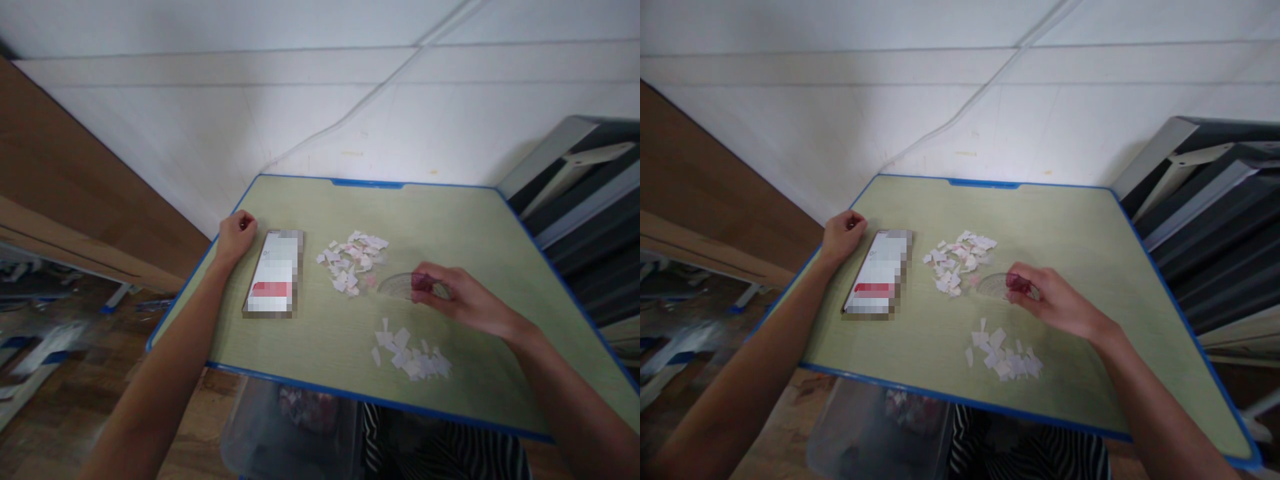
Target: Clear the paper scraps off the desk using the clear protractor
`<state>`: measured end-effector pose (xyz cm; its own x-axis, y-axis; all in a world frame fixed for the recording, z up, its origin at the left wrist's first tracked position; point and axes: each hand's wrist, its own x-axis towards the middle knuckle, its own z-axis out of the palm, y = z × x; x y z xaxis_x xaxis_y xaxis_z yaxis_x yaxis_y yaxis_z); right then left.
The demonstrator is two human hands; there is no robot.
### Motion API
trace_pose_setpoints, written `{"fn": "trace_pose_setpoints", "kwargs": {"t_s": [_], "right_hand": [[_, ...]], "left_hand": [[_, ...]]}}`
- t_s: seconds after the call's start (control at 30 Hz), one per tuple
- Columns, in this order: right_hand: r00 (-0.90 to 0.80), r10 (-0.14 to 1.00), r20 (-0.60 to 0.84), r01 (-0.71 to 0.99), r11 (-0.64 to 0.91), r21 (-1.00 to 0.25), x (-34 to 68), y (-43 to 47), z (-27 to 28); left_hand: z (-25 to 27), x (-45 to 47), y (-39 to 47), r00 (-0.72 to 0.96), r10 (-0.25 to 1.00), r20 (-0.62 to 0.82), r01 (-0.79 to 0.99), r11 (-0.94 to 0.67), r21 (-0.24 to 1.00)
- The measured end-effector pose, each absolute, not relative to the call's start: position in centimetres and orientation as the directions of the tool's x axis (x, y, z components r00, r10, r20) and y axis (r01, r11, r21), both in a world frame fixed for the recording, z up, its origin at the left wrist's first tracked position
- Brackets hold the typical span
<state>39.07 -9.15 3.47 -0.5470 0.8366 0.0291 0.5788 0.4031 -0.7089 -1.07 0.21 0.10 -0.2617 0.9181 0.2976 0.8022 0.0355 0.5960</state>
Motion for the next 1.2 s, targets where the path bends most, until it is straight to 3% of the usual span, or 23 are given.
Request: {"fn": "trace_pose_setpoints", "kwargs": {"t_s": [0.33,0.6,0.7,0.77,0.93,1.2], "right_hand": [[-0.673,0.739,-0.001,0.531,0.483,-0.696,37.5,-9.5,1.8],[-0.888,0.446,-0.114,0.362,0.524,-0.771,37.5,-10.6,3.8],[-0.897,0.409,-0.169,0.371,0.487,-0.791,38.7,-10.8,4.4],[-0.871,0.454,-0.189,0.409,0.456,-0.790,39.5,-10.5,4.6],[-0.692,0.690,-0.211,0.581,0.358,-0.731,40.8,-8.9,4.4],[-0.479,0.864,-0.153,0.670,0.248,-0.699,43.4,-11.1,3.3]], "left_hand": [[0.1,-1.1,0.3,-0.251,0.925,0.286,0.796,0.029,0.605],[0.0,-1.2,0.5,-0.258,0.921,0.293,0.799,0.032,0.601],[0.1,-1.1,0.4,-0.261,0.921,0.290,0.801,0.040,0.597],[0.1,-1.1,0.4,-0.262,0.921,0.288,0.799,0.040,0.600],[0.0,-1.2,0.4,-0.257,0.919,0.298,0.793,0.024,0.609],[-0.2,-1.1,0.7,-0.223,0.928,0.299,0.795,-0.004,0.607]]}}
